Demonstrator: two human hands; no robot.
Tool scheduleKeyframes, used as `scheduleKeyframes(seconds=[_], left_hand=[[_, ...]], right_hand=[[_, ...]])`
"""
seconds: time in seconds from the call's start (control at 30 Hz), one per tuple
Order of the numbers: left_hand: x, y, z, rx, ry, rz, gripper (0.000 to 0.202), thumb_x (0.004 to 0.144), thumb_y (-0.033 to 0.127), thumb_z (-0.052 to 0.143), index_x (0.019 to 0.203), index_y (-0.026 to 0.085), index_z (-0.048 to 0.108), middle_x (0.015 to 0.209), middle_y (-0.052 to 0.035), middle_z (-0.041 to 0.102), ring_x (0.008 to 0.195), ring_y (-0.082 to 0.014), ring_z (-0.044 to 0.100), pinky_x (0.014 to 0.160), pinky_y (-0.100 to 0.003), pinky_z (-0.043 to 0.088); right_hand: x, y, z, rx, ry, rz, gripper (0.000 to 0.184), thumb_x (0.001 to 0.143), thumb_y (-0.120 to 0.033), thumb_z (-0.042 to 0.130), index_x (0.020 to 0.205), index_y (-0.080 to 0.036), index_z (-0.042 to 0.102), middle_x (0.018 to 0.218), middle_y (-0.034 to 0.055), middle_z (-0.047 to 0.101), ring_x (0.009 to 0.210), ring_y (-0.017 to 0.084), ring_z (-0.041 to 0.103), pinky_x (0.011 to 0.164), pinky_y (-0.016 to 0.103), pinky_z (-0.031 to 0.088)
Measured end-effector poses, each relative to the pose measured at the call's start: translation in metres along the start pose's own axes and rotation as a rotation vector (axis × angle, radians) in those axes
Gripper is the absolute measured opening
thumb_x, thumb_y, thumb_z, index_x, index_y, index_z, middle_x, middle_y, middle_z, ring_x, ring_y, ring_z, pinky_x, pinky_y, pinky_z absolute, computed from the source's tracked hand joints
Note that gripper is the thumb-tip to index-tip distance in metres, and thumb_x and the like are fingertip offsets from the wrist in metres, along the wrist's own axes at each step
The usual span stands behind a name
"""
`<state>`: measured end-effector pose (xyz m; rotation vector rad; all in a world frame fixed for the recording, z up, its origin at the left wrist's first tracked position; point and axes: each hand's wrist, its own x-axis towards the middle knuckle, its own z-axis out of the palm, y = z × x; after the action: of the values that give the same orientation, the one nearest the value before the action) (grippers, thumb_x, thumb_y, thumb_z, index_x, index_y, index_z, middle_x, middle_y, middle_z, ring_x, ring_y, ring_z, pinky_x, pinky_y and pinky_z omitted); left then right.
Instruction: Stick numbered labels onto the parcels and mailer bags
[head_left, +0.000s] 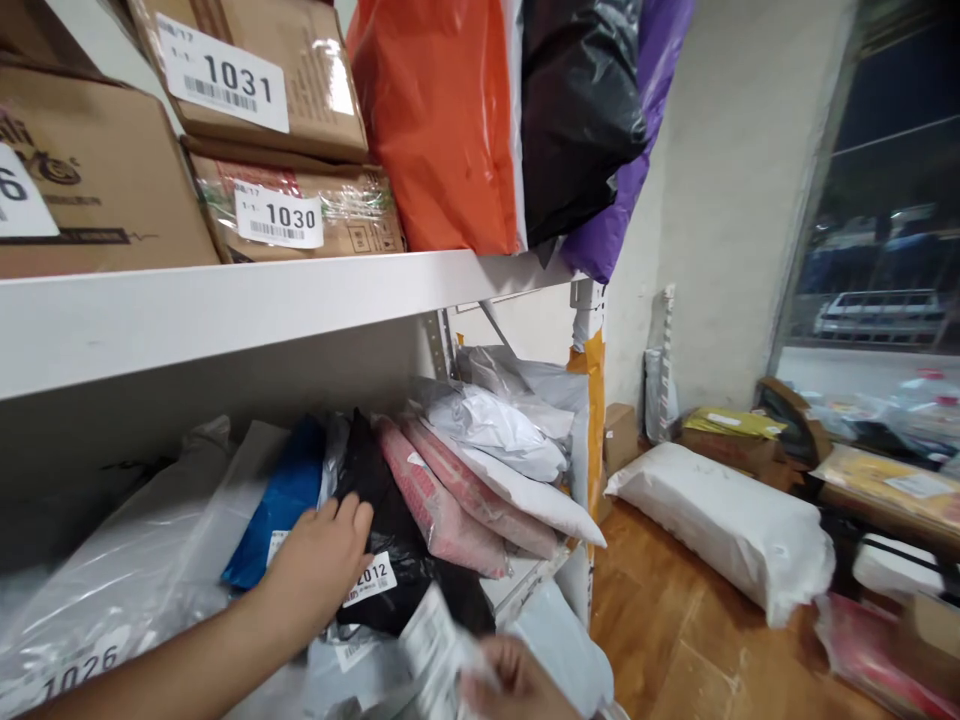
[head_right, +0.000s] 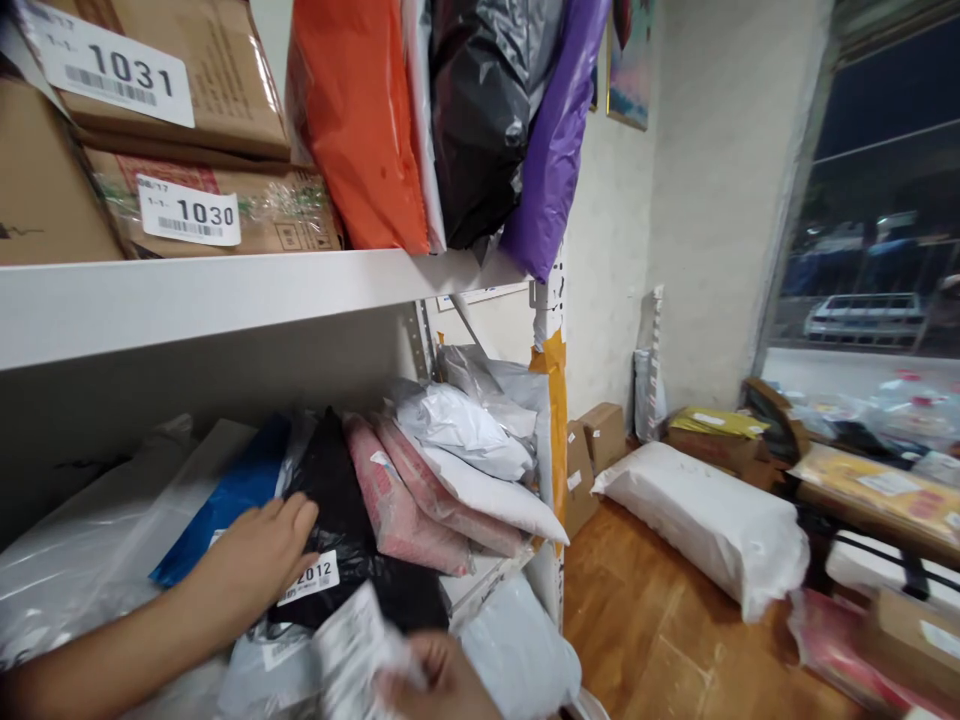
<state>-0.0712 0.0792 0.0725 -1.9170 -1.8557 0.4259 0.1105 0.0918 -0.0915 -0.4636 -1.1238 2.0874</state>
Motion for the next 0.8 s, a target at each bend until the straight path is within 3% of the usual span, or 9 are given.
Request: scheduleKeyframes(seconds=[0.07, 0.1, 0.2, 0.3, 0.5, 0.57, 0.63, 0.8], left_hand=[[0.014, -0.004, -0.011, -0.018, 0.063, 0.098, 0.042, 0.083, 0.037, 0.052, 0.112, 0.007, 0.059, 0.113, -0.0208, 0.058, 0.109, -0.0366, 0.052, 0.092, -0.052, 0.041], [0.020, -0.007, -0.013, -0.062, 0.029, 0.172, 0.052, 0.081, 0.044, 0.054, 0.118, 0.007, 0.056, 0.121, -0.0209, 0.055, 0.117, -0.0372, 0.047, 0.099, -0.055, 0.035], [0.033, -0.012, -0.005, -0.207, -0.221, 0.287, 0.072, 0.077, 0.051, 0.053, 0.137, 0.013, 0.041, 0.144, -0.0157, 0.040, 0.133, -0.0368, 0.031, 0.110, -0.059, 0.020], [0.030, -0.011, 0.007, -0.218, -0.294, 0.202, 0.072, 0.078, 0.050, 0.047, 0.141, 0.017, 0.035, 0.148, -0.0124, 0.031, 0.136, -0.0371, 0.026, 0.110, -0.060, 0.019], [0.022, -0.005, 0.009, -0.219, -0.444, 0.090, 0.072, 0.076, 0.047, 0.048, 0.141, 0.023, 0.032, 0.150, -0.0067, 0.024, 0.139, -0.0340, 0.018, 0.112, -0.057, 0.018], [0.023, -0.012, 0.026, -0.224, -0.437, 0.126, 0.073, 0.074, 0.050, 0.050, 0.141, 0.028, 0.030, 0.150, -0.0056, 0.023, 0.139, -0.0363, 0.017, 0.110, -0.061, 0.020], [0.023, -0.021, 0.055, -0.230, -0.367, 0.183, 0.077, 0.070, 0.053, 0.054, 0.140, 0.033, 0.028, 0.150, -0.0053, 0.023, 0.138, -0.0397, 0.018, 0.106, -0.066, 0.023], [0.018, -0.041, 0.125, -0.187, -0.220, 0.198, 0.074, 0.071, 0.042, 0.058, 0.138, 0.040, 0.026, 0.148, -0.0039, 0.026, 0.136, -0.0400, 0.023, 0.101, -0.064, 0.033]], right_hand=[[0.019, -0.014, -0.001, 0.179, 0.118, -0.061, 0.037, 0.054, -0.045, 0.084, 0.065, -0.014, 0.068, 0.052, -0.0015, 0.060, 0.048, 0.008, 0.052, 0.053, 0.020, 0.040], [0.030, -0.019, 0.000, 0.278, 0.153, -0.073, 0.039, 0.053, -0.043, 0.085, 0.071, -0.013, 0.069, 0.057, 0.0004, 0.064, 0.051, 0.010, 0.056, 0.055, 0.021, 0.042], [0.058, -0.026, 0.002, 0.537, 0.175, -0.084, 0.042, 0.053, -0.037, 0.087, 0.083, -0.013, 0.070, 0.071, 0.0053, 0.071, 0.066, 0.016, 0.065, 0.064, 0.025, 0.050], [0.069, -0.020, -0.001, 0.656, 0.186, -0.118, 0.038, 0.058, -0.034, 0.085, 0.087, -0.014, 0.070, 0.082, 0.0071, 0.073, 0.077, 0.018, 0.068, 0.076, 0.027, 0.052], [0.066, -0.023, -0.018, 0.638, 0.107, -0.083, 0.035, 0.064, -0.030, 0.082, 0.091, -0.012, 0.070, 0.089, 0.0109, 0.073, 0.087, 0.021, 0.068, 0.092, 0.036, 0.049], [0.064, -0.030, -0.023, 0.630, 0.096, -0.060, 0.034, 0.063, -0.030, 0.082, 0.091, -0.013, 0.071, 0.091, 0.0106, 0.072, 0.089, 0.023, 0.067, 0.091, 0.039, 0.050], [0.062, -0.036, -0.028, 0.617, 0.114, -0.080, 0.033, 0.063, -0.032, 0.082, 0.089, -0.014, 0.072, 0.090, 0.0108, 0.072, 0.090, 0.025, 0.067, 0.089, 0.041, 0.051], [0.056, -0.038, -0.036, 0.590, 0.186, -0.146, 0.046, 0.063, -0.045, 0.079, 0.100, -0.018, 0.071, 0.097, 0.0147, 0.071, 0.098, 0.032, 0.064, 0.090, 0.048, 0.050]])
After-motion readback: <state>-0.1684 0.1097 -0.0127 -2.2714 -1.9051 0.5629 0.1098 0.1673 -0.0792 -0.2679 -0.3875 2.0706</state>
